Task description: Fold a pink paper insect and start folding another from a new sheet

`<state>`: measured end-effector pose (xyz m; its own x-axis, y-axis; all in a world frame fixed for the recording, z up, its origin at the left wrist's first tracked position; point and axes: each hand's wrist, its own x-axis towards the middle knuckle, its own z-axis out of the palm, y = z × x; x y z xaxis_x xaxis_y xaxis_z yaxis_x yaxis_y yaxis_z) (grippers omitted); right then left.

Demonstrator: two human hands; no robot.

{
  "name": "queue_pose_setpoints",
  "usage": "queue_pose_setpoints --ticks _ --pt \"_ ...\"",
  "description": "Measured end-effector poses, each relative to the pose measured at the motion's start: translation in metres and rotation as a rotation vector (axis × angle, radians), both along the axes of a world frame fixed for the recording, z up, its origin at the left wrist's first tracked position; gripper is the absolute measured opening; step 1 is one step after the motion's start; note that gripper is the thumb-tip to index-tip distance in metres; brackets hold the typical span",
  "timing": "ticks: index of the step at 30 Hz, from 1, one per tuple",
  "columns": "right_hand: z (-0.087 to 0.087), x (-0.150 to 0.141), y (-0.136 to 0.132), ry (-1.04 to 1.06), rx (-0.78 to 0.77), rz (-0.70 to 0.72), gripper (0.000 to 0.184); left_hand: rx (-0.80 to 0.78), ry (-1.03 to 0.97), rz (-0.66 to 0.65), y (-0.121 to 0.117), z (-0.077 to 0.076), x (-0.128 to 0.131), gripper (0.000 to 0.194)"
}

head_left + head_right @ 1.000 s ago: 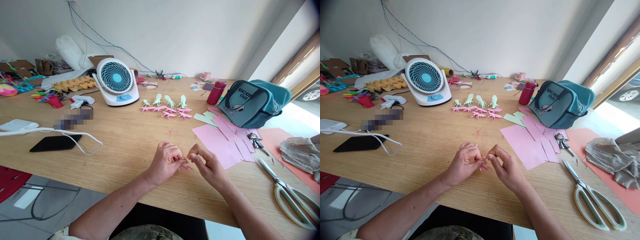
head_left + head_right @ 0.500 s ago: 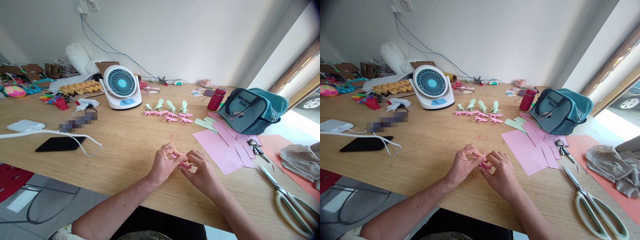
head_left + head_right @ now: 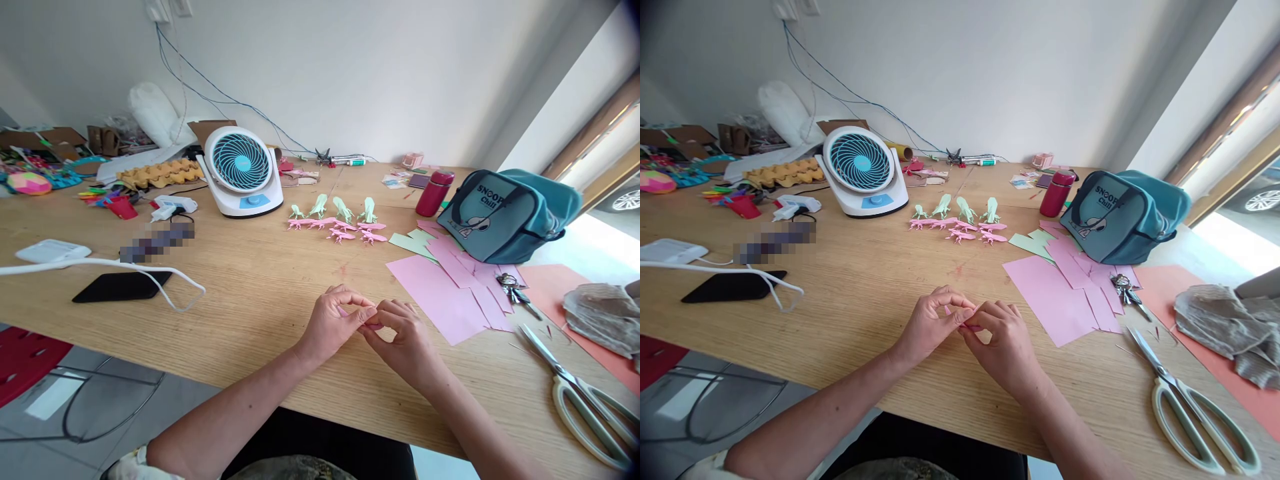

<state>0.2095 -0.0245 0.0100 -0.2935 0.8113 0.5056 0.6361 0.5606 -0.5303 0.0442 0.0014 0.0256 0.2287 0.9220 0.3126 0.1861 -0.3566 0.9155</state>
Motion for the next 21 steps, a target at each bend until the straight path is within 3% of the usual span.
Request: queue_pose_setpoints --ticks 7,14,21 --pt "-0.001 -0.0019 -0.0013 -0.074 0.061 0.021 0.013 0.077 0.092 0.039 -0.0011 -0.0018 0.0008 0.011" --pt "0.0007 0.0008 -0.0017 -0.039 0.122 -0.007 0.011 0.104 0.096 0.03 0.0021 0.0025 -0.0062 0.032" --pt "-0.0014 0.0026 0.0002 -0.029 0.182 -0.01 0.006 0.246 0.145 0.069 -0.0013 0.0047 -0.0059 0.015"
